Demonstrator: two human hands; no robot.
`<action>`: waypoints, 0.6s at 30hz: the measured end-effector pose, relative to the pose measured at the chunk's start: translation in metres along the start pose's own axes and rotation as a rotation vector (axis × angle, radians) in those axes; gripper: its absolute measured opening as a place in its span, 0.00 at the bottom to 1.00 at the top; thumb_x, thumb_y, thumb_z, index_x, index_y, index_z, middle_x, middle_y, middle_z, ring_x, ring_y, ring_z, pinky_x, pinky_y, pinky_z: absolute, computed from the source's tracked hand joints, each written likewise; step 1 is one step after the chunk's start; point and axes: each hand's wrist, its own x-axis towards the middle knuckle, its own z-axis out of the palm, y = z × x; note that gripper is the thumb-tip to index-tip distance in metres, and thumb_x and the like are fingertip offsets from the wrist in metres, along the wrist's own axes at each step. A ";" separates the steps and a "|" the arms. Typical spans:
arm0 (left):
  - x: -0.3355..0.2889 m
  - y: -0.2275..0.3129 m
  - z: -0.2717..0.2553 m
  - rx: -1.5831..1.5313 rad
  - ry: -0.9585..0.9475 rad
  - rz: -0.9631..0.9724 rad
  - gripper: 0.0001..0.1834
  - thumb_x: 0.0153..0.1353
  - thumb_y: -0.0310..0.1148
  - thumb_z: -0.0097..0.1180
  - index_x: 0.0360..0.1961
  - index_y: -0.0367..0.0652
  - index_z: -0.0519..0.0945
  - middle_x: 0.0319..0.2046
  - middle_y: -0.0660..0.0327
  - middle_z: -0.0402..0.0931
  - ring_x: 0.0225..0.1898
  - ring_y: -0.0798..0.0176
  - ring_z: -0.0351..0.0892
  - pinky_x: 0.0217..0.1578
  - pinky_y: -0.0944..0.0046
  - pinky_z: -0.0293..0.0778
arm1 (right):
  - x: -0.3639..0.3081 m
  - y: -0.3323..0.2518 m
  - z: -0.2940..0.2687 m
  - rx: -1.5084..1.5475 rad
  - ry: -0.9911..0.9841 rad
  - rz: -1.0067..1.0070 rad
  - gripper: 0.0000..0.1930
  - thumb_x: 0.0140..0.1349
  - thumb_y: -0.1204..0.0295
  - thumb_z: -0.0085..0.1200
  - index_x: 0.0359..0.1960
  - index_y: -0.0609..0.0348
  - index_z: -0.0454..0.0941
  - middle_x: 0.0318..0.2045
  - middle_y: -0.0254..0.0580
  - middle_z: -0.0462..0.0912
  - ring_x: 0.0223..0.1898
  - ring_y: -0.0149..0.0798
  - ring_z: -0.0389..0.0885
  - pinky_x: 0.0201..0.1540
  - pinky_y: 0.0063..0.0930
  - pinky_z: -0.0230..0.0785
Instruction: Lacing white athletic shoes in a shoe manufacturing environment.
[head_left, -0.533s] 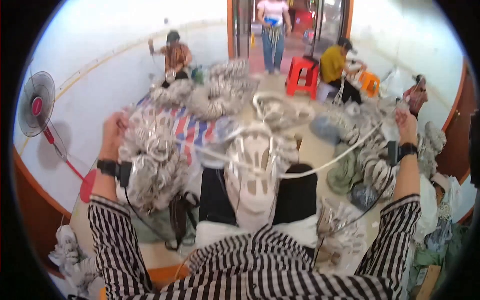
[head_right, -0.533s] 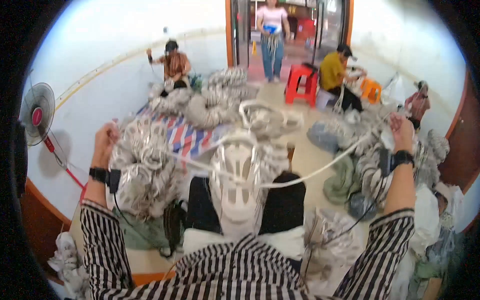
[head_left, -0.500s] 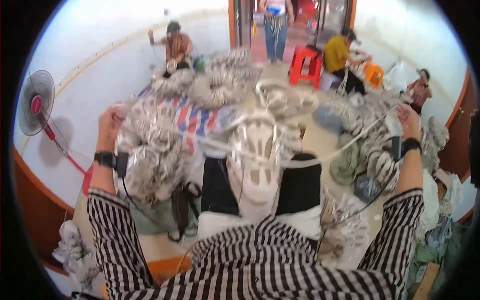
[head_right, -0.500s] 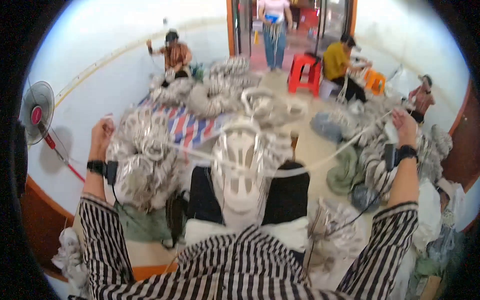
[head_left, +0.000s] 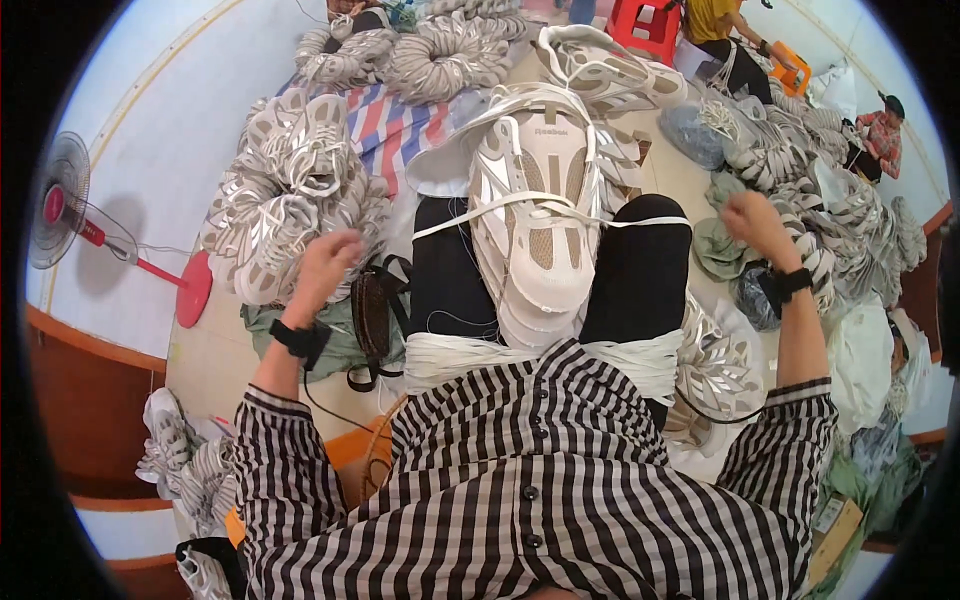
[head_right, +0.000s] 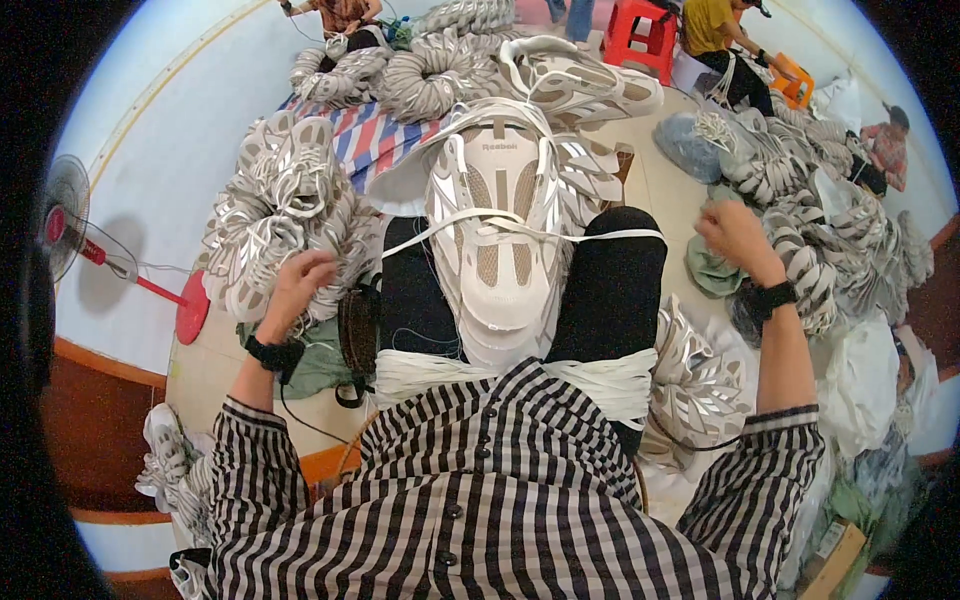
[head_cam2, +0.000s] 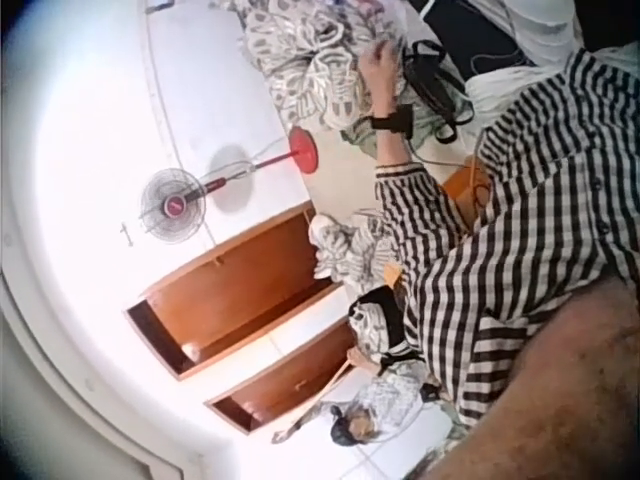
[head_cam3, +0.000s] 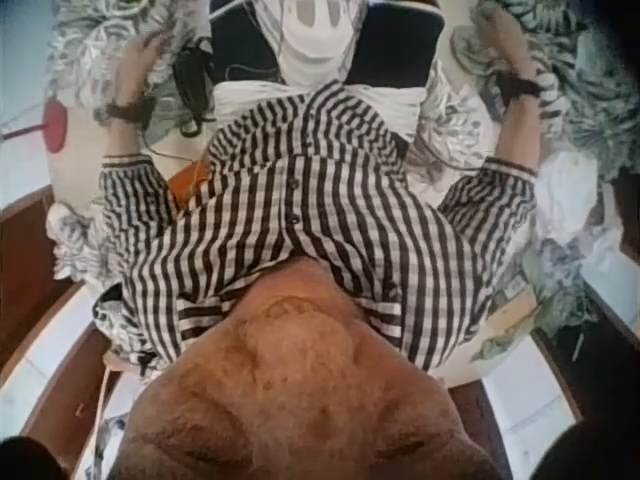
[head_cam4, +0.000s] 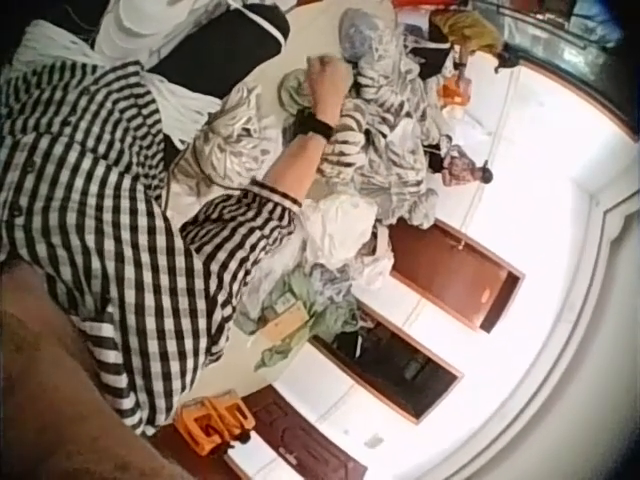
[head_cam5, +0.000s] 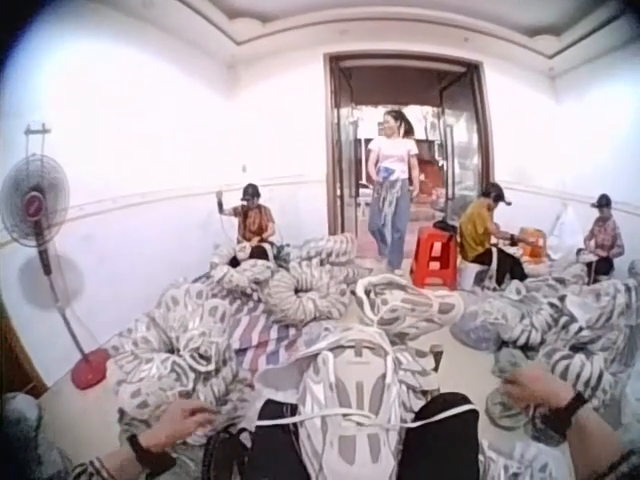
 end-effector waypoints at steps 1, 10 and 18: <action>-0.006 0.028 0.019 0.150 0.027 0.072 0.12 0.57 0.26 0.53 0.43 0.36 0.78 0.29 0.61 0.79 0.31 0.69 0.76 0.34 0.70 0.72 | -0.004 -0.021 -0.001 0.270 0.056 -0.129 0.11 0.59 0.69 0.53 0.29 0.67 0.77 0.17 0.38 0.77 0.20 0.29 0.77 0.25 0.24 0.68; 0.016 0.138 0.126 0.304 0.039 0.523 0.12 0.51 0.23 0.57 0.39 0.37 0.75 0.37 0.57 0.75 0.34 0.60 0.76 0.35 0.67 0.74 | -0.031 -0.150 0.034 0.334 0.218 -0.560 0.14 0.54 0.73 0.57 0.42 0.60 0.75 0.36 0.52 0.80 0.36 0.53 0.79 0.36 0.39 0.71; 0.044 0.139 0.118 0.228 -0.043 0.473 0.06 0.54 0.24 0.53 0.34 0.38 0.72 0.24 0.62 0.75 0.26 0.69 0.75 0.26 0.71 0.69 | 0.030 -0.106 -0.011 0.808 -0.178 -0.314 0.07 0.59 0.71 0.55 0.33 0.63 0.77 0.20 0.28 0.74 0.23 0.21 0.72 0.26 0.16 0.65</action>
